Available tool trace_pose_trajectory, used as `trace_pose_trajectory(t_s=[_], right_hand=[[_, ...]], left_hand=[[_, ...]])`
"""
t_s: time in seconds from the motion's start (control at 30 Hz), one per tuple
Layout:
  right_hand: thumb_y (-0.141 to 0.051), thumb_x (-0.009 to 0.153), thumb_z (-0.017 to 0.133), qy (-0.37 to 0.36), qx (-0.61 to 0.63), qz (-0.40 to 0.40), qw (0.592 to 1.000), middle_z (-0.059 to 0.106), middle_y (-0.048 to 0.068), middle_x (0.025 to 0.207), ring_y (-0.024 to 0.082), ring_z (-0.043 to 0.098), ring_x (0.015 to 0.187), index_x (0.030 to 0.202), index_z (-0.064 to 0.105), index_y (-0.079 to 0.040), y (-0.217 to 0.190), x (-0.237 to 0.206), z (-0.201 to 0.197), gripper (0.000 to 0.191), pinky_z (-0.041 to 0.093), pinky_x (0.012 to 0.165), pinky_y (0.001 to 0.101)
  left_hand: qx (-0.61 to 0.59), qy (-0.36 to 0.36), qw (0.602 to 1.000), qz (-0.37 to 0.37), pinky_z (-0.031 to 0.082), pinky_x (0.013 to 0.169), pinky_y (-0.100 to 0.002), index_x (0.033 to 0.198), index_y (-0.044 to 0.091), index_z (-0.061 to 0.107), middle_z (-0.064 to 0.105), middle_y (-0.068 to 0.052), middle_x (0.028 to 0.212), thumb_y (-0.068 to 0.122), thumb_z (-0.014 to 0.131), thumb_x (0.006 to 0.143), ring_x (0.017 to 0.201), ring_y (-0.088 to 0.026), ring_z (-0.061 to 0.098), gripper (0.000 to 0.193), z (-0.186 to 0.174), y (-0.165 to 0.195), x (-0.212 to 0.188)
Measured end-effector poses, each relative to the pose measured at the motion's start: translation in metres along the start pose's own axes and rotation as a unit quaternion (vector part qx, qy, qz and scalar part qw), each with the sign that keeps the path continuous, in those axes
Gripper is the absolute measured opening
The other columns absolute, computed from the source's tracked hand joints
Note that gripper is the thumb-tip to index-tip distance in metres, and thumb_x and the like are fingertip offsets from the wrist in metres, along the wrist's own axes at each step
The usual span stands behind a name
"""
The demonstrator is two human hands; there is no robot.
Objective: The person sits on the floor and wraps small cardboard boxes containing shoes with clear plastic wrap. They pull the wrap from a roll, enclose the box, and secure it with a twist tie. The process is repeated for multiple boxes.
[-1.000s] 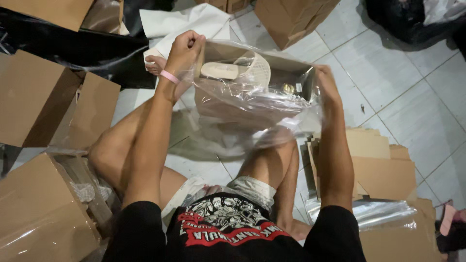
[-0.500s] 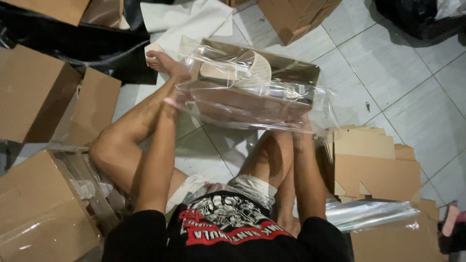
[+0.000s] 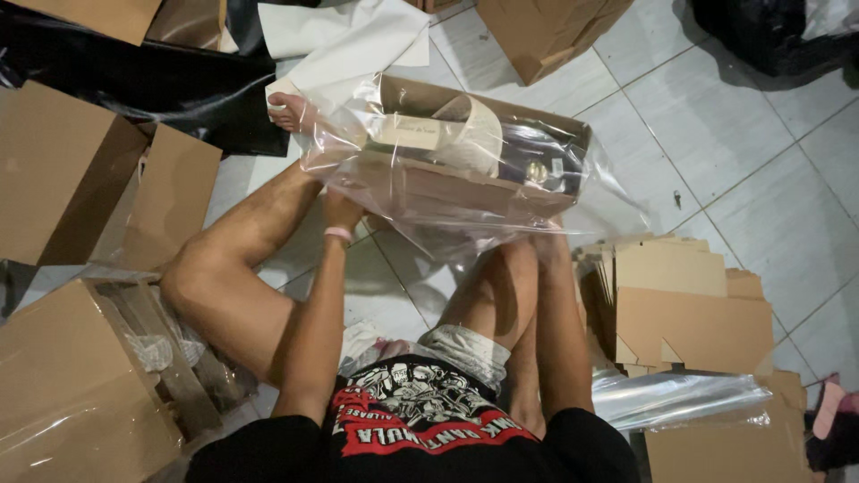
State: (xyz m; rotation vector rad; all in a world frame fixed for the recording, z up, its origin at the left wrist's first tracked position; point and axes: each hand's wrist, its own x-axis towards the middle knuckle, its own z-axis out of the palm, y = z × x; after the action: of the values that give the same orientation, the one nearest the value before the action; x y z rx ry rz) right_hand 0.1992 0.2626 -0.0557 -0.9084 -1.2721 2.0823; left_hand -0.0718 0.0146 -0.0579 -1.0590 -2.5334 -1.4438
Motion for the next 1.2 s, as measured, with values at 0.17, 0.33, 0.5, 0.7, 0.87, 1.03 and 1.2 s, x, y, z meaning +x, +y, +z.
trace_pose_trajectory(t_s=[0.17, 0.33, 0.5, 0.7, 0.87, 1.03, 1.2], right_hand=[[-0.022, 0.107, 0.055, 0.019, -0.006, -0.014, 1.0, 0.062, 0.02, 0.112, 0.026, 0.057, 0.101, 0.125, 0.058, 0.009, 0.005, -0.019, 0.023, 0.036, 0.047, 0.092, 0.0396], [-0.022, 0.107, 0.054, 0.052, 0.001, -0.027, 0.998, 0.061, 0.021, 0.113, 0.028, 0.057, 0.102, 0.126, 0.057, 0.009, 0.013, -0.046, 0.024, 0.037, 0.047, 0.093, 0.0402], [-0.022, 0.107, 0.052, 0.098, -0.025, -0.045, 0.994, 0.061, 0.022, 0.114, 0.029, 0.056, 0.103, 0.127, 0.056, 0.009, 0.024, -0.052, 0.036, 0.037, 0.046, 0.094, 0.0408], [-0.022, 0.107, 0.051, 0.186, -0.078, -0.12, 0.972, 0.06, 0.023, 0.116, 0.03, 0.056, 0.105, 0.127, 0.055, 0.009, 0.019, -0.013, 0.076, 0.038, 0.045, 0.095, 0.0415], [-0.023, 0.107, 0.049, 0.257, -0.098, -0.145, 0.95, 0.06, 0.024, 0.117, 0.032, 0.056, 0.106, 0.128, 0.054, 0.009, 0.024, -0.016, 0.074, 0.038, 0.045, 0.097, 0.0421], [-0.023, 0.107, 0.048, 0.243, -0.124, -0.132, 0.953, 0.059, 0.025, 0.118, 0.033, 0.055, 0.108, 0.129, 0.053, 0.009, 0.035, -0.008, 0.083, 0.038, 0.044, 0.098, 0.0427], [-0.023, 0.107, 0.047, 0.217, -0.155, -0.136, 0.954, 0.059, 0.025, 0.119, 0.034, 0.055, 0.109, 0.129, 0.052, 0.009, 0.04, 0.007, 0.092, 0.039, 0.044, 0.099, 0.0433]], left_hand=[[-0.05, -0.14, 0.986, -0.077, 0.057, 0.066, -0.042, 0.102, 0.003, 0.071, 0.072, -0.017, 0.086, 0.016, 0.069, 0.082, 0.074, -0.031, 0.071, 0.023, -0.003, -0.01, 0.018], [-0.193, -0.125, 0.963, -0.138, 0.056, 0.066, -0.042, 0.101, 0.002, 0.071, 0.072, -0.015, 0.084, 0.019, 0.071, 0.088, 0.074, -0.028, 0.069, 0.021, -0.013, -0.017, 0.051], [-0.054, -0.116, 0.951, -0.282, 0.058, 0.071, -0.043, 0.1, 0.006, 0.071, 0.072, -0.013, 0.088, 0.023, 0.077, 0.082, 0.079, -0.028, 0.07, 0.026, 0.016, -0.002, 0.021], [-0.132, -0.192, 0.895, -0.381, 0.06, 0.077, -0.043, 0.099, 0.009, 0.072, 0.072, -0.011, 0.093, 0.028, 0.083, 0.074, 0.085, -0.027, 0.071, 0.033, 0.0, -0.013, -0.008], [-0.669, -0.216, 0.566, -0.431, 0.057, 0.07, -0.047, 0.115, 0.008, 0.06, 0.066, -0.014, 0.089, 0.028, 0.072, 0.099, 0.076, -0.032, 0.064, 0.029, -0.02, -0.028, -0.024], [-0.331, 0.055, 0.89, -0.309, 0.052, 0.089, -0.045, 0.128, 0.003, 0.054, 0.063, -0.014, 0.116, 0.023, 0.065, 0.093, 0.104, -0.029, 0.063, 0.042, -0.009, -0.009, -0.021], [-0.203, 0.086, 0.946, 0.24, 0.03, 0.126, -0.041, 0.155, 0.008, 0.031, 0.04, -0.011, 0.155, 0.041, 0.08, 0.091, 0.143, -0.026, 0.041, 0.087, -0.061, 0.093, 0.001]])
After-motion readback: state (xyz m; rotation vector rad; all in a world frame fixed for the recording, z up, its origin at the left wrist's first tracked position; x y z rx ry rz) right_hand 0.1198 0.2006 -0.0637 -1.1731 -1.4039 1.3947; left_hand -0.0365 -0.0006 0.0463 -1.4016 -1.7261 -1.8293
